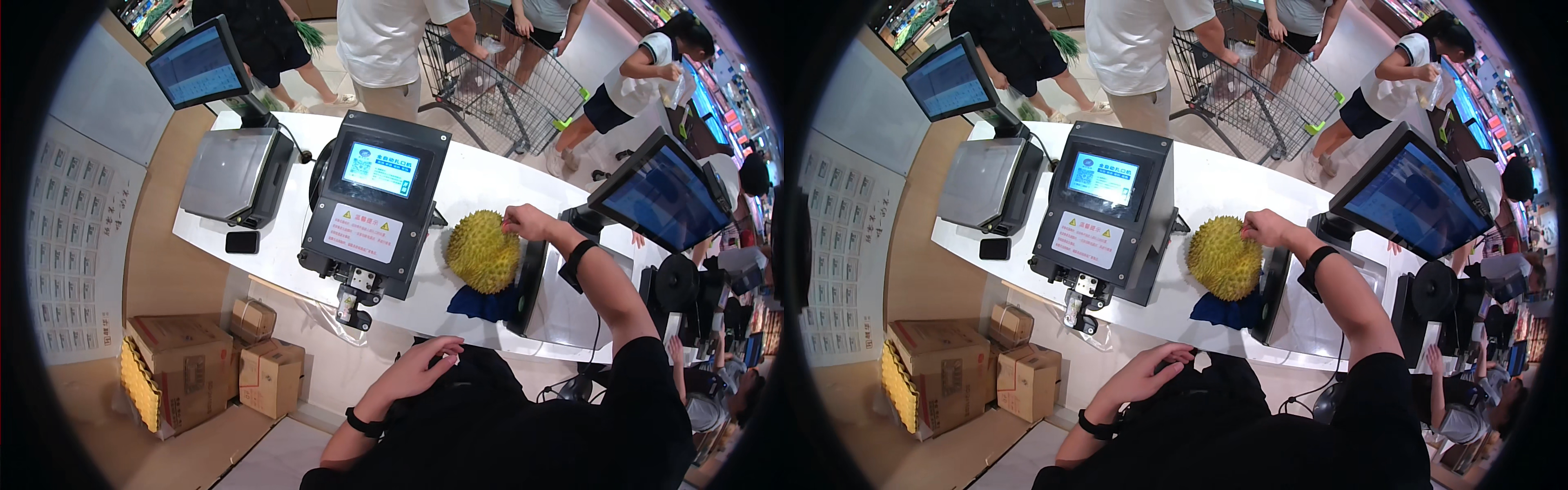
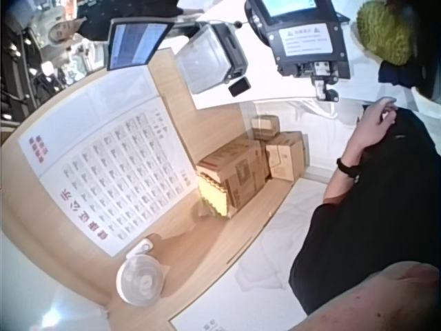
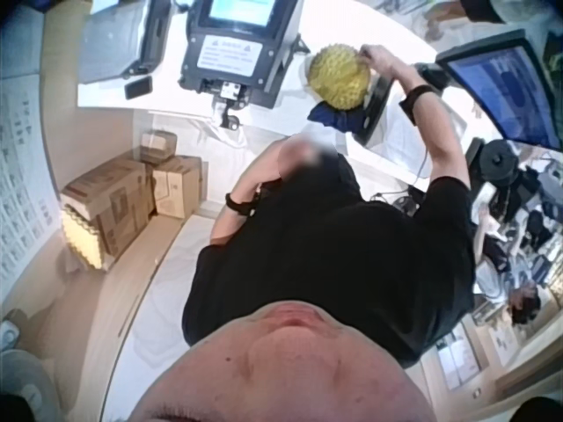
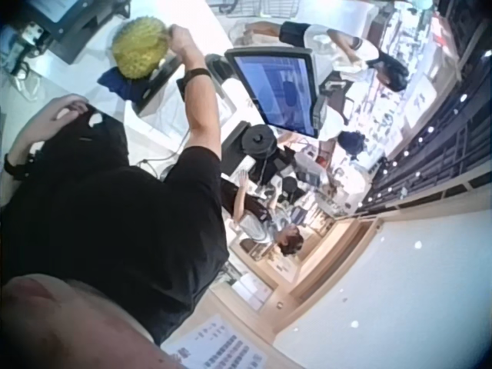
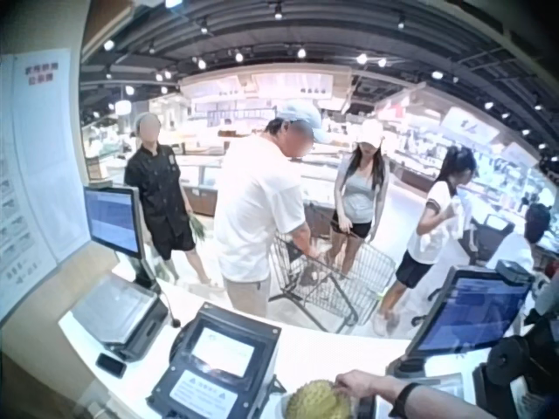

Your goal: Weighing and labeling various produce items at a supermarket scale.

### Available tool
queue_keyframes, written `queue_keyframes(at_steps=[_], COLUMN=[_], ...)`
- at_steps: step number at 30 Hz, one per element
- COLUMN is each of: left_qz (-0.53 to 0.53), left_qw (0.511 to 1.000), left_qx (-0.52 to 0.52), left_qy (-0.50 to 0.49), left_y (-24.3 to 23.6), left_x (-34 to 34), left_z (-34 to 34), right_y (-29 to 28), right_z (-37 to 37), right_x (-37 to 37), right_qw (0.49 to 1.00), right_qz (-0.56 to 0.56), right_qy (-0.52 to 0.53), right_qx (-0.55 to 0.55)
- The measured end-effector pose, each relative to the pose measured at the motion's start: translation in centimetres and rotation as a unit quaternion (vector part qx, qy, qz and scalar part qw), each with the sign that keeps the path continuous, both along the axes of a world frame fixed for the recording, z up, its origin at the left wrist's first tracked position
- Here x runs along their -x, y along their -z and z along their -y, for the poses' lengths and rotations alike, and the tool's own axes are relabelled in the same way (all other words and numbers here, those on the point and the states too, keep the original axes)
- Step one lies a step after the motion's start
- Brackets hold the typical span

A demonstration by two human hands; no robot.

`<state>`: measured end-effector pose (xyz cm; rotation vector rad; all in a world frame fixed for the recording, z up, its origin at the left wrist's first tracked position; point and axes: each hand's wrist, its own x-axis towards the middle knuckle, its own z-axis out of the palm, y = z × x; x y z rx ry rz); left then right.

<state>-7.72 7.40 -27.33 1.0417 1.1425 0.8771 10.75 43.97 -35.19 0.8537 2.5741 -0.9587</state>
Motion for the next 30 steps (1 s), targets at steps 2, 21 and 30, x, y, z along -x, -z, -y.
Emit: queue_keyframes(at_steps=[2,21,30], left_qz=[0.004,0.018,0.009], left_qw=[1.0,0.997,0.997], left_qx=[0.002,-0.049,-0.062], left_qy=[-0.007,-0.052,-0.042], left_y=[0.2,0.7,0.7], left_x=[-0.1,0.8,1.0], left_z=[0.3,1.8,1.7], right_y=[-0.5,-4.2,-9.2], right_z=[1.1,10.3,12.9], right_x=[0.2,3.0,0.4], right_qw=[1.0,0.991,0.983], right_qz=[0.006,0.019,-0.073], right_qy=[-0.003,-0.081,-0.065], right_qx=[-0.021,-0.103,-0.156])
